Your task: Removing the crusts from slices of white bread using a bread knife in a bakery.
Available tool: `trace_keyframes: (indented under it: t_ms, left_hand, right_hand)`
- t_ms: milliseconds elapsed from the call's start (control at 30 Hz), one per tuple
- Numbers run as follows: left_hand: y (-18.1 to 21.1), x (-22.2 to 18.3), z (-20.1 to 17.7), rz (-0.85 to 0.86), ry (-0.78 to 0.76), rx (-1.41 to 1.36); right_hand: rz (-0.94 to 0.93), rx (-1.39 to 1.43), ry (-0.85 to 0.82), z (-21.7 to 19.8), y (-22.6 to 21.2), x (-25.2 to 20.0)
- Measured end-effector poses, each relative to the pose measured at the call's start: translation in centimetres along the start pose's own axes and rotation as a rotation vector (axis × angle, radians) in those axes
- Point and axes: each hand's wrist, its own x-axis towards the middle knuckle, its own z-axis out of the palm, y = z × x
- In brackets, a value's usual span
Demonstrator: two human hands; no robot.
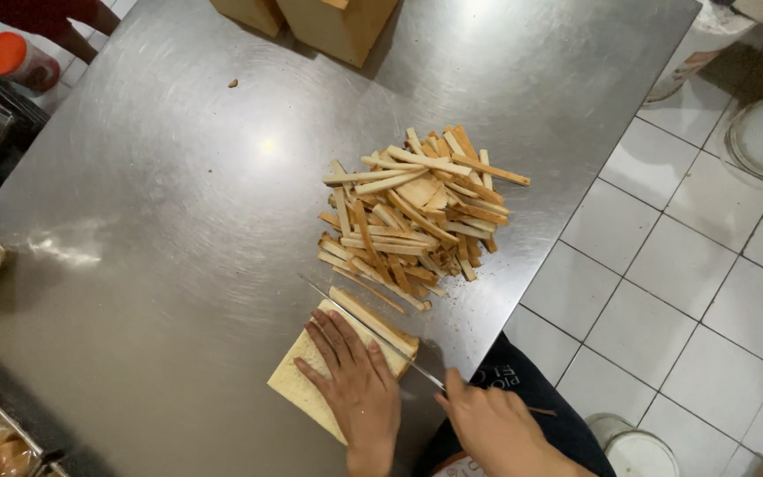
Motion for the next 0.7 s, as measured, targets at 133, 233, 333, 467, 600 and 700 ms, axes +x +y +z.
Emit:
trace_keyframes:
  t_ms: [133,233,333,467,600,700]
  left_hand:
    - [0.0,-0.1,-0.1,-0.027,-0.018,-0.029]
    - [0.0,-0.1,-0.2,-0.009,-0.027,-0.050]
    - [-0.2,0.0,-0.4,-0.007,-0.050,-0.090]
    - [-0.4,0.0,-0.7,-0.029,-0.074,-0.170]
    - [-0.2,0.2,-1.0,-0.050,-0.103,-0.112]
    - [-0.4,0.2,-0.9,-0.077,-0.164,-0.131]
  right_hand:
    - [0.151,-0.041,-0.236,2.7,3.5,-3.8]
    - [0.189,-0.031,-0.285,1.5,2.6,-3.6]
    - [0.105,-0.010,-0.126,1.2,0.1,-0.5]
    - [-0.068,-0.028,0.181,0.7,-2.1,2.5]
    - [0.015,0.097,-0.120,1.4,1.0,-1.6]
    - [0.081,-0.047,-0.179,4.4,3.5,-4.6]
